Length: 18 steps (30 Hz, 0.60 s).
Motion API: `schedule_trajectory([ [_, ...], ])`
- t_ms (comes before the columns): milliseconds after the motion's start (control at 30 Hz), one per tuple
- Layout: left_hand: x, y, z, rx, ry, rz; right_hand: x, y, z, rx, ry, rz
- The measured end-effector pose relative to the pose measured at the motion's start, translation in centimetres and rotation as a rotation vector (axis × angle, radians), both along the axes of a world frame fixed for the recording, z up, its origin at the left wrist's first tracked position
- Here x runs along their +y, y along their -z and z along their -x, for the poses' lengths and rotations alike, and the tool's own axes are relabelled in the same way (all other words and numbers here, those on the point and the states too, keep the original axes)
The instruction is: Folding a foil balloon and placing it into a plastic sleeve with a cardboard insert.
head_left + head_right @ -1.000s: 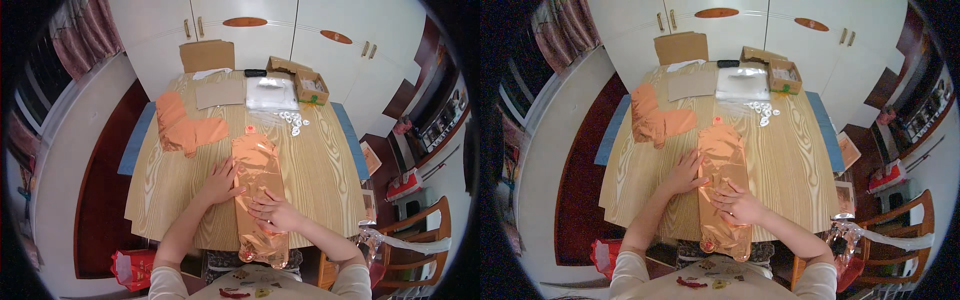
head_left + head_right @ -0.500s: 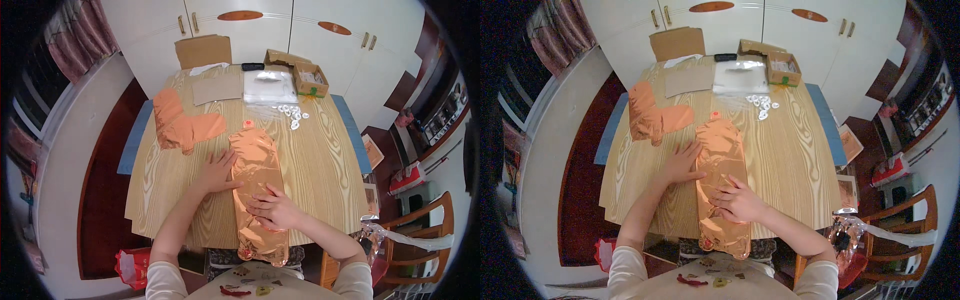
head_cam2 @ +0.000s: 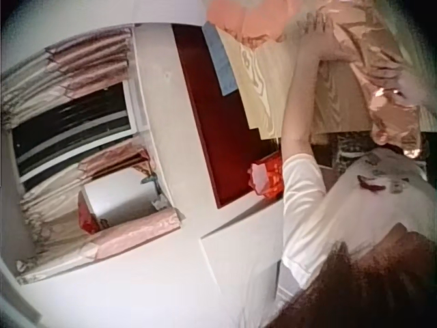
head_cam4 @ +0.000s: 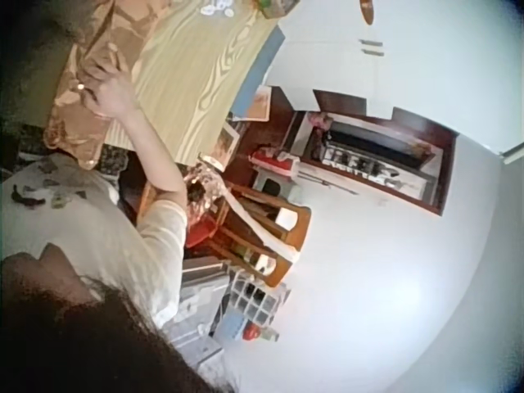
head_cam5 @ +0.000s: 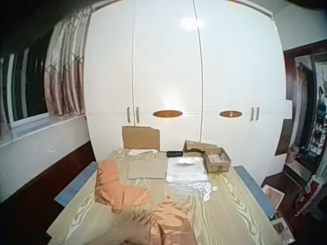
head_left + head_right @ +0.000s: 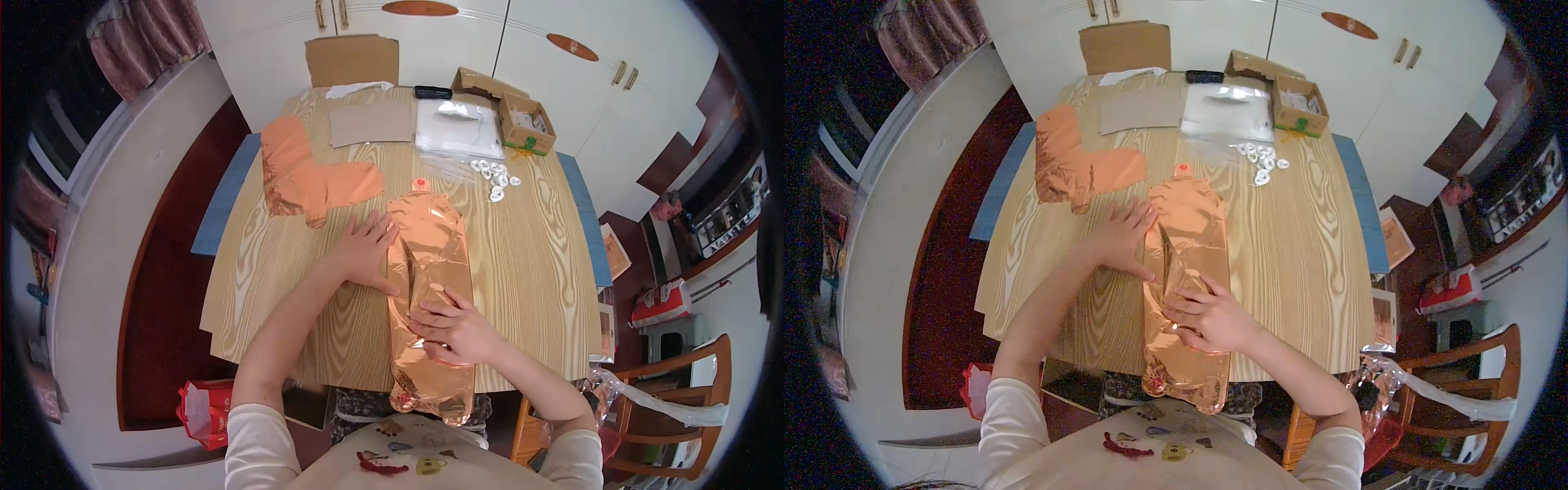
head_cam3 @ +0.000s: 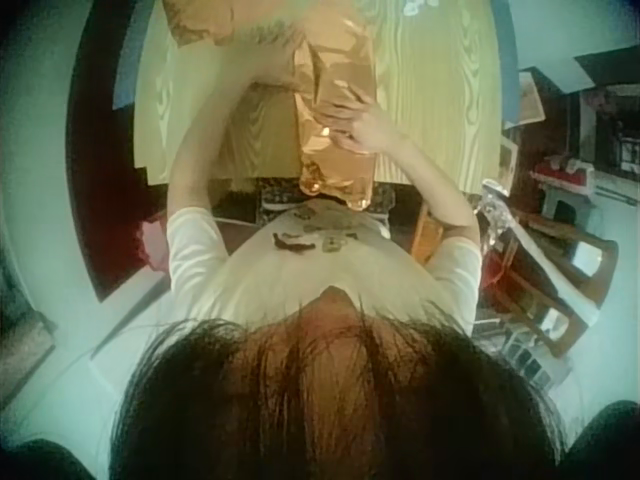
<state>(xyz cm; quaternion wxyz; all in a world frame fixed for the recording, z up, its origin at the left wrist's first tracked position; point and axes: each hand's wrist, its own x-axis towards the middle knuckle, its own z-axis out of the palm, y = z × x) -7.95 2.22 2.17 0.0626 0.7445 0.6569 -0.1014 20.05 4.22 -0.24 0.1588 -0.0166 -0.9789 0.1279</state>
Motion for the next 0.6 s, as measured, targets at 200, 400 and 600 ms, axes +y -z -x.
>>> schedule_trajectory([
  [200,-1.4,1.1,-0.5,-0.158,0.164,-0.133,0.0,-0.2,0.1,0.008,0.008,0.008],
  [400,-1.4,1.9,-0.1,-0.096,0.080,-0.137,0.0,-0.3,0.0,-0.037,-0.004,0.053],
  [600,-0.7,1.2,0.3,-0.102,0.001,-0.044,-0.1,-0.1,-0.1,-0.055,-0.001,0.059],
])
